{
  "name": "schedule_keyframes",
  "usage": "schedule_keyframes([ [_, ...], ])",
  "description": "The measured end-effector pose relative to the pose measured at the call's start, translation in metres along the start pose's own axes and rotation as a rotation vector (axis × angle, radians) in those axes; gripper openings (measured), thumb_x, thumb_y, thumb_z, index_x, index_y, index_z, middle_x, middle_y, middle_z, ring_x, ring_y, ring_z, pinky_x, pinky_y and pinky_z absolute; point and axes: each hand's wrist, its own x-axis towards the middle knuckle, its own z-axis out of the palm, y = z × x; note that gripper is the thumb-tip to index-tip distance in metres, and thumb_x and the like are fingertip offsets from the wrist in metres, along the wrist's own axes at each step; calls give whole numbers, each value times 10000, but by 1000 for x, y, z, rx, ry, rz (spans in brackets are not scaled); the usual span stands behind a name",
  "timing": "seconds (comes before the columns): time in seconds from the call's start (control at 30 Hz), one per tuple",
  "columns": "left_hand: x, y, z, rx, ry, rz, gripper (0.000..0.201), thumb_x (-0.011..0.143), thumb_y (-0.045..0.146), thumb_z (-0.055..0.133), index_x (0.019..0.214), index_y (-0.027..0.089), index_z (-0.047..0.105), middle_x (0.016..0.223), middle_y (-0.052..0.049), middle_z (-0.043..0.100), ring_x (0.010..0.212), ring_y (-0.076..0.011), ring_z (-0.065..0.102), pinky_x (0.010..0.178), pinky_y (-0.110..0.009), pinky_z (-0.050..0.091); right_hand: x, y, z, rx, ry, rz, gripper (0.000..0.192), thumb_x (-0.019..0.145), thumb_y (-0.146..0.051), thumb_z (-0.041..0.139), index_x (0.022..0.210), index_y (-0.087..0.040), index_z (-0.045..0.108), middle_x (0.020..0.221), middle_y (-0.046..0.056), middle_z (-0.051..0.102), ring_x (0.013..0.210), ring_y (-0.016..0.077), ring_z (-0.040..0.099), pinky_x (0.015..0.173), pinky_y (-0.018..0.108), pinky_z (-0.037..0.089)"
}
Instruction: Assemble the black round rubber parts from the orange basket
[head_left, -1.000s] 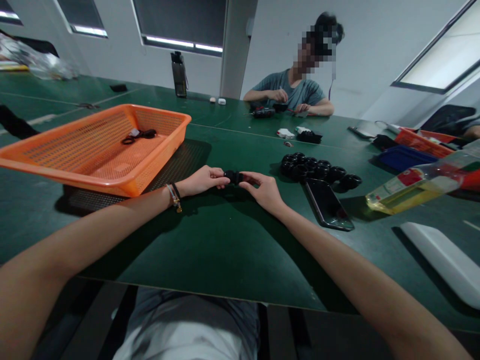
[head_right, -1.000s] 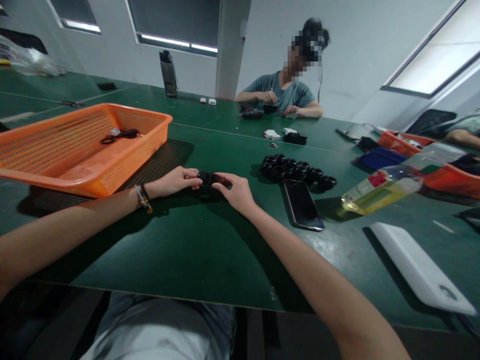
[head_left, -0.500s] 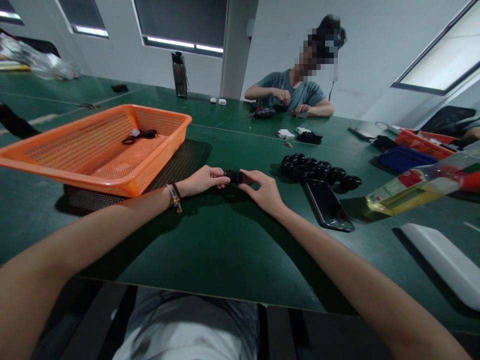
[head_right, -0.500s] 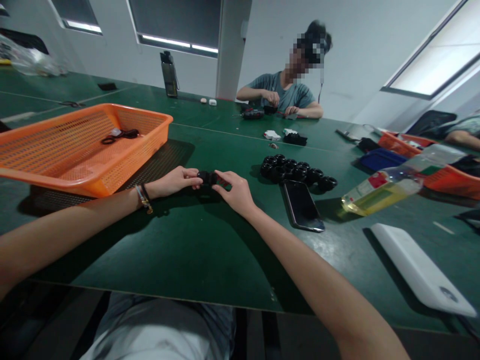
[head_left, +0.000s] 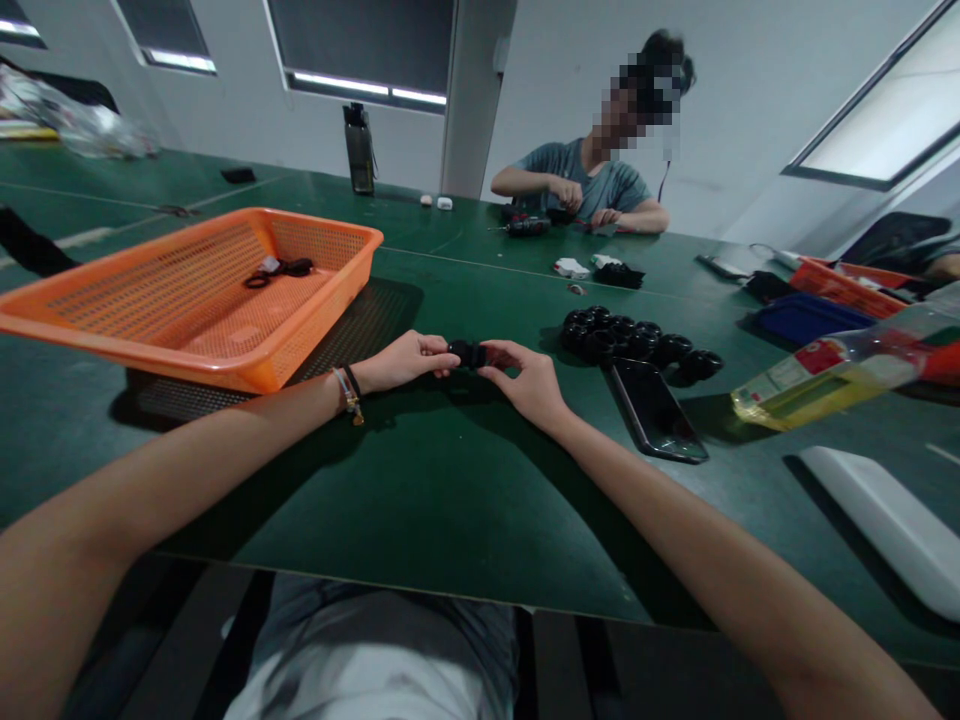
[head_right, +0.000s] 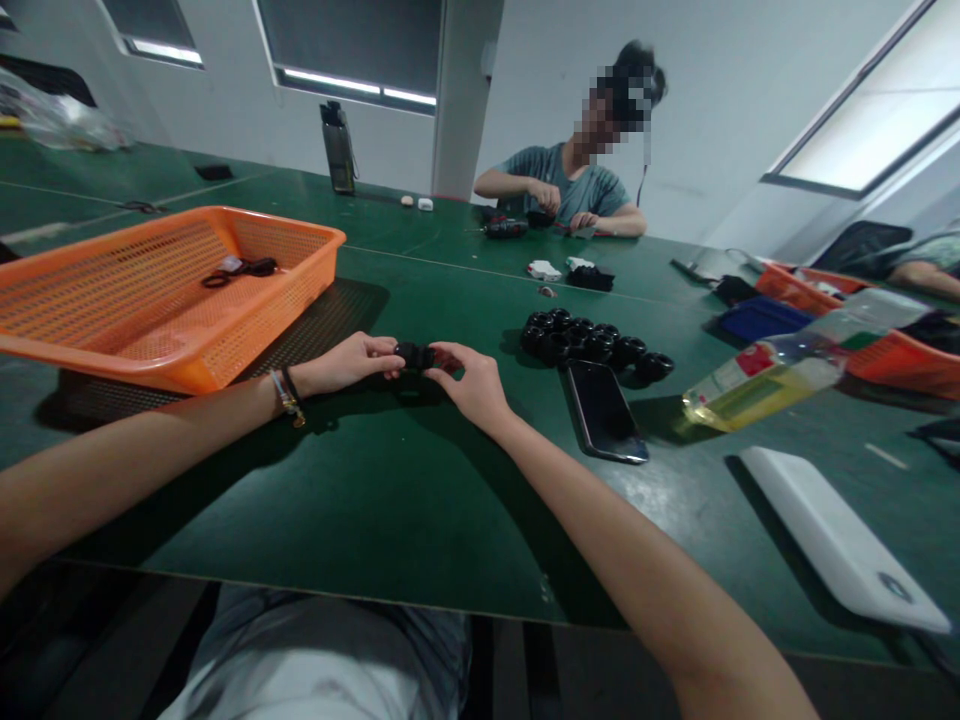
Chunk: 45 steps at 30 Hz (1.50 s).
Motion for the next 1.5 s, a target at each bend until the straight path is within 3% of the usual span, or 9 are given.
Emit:
schedule_keyframes([
  [1.13, -1, 4, 0, 14, 0, 2, 230, 759, 253, 541, 593, 105, 600, 617, 27, 478, 574, -69, 472, 616, -199, 409, 1, -1, 0, -44, -22, 31, 225, 721, -250, 620, 925, -183, 687, 767, 28, 704, 675, 158, 634, 675, 309, 519],
  [1.5, -1, 4, 1, 15, 19, -22, 214, 756, 249, 552, 604, 106, 601, 611, 27, 485, 571, -71, 471, 614, -200, 407, 0, -1, -2, -44, -32, 4, 301, 701, -219, 629, 999, -190, 668, 845, 43, 706, 731, 171, 645, 732, 343, 531],
])
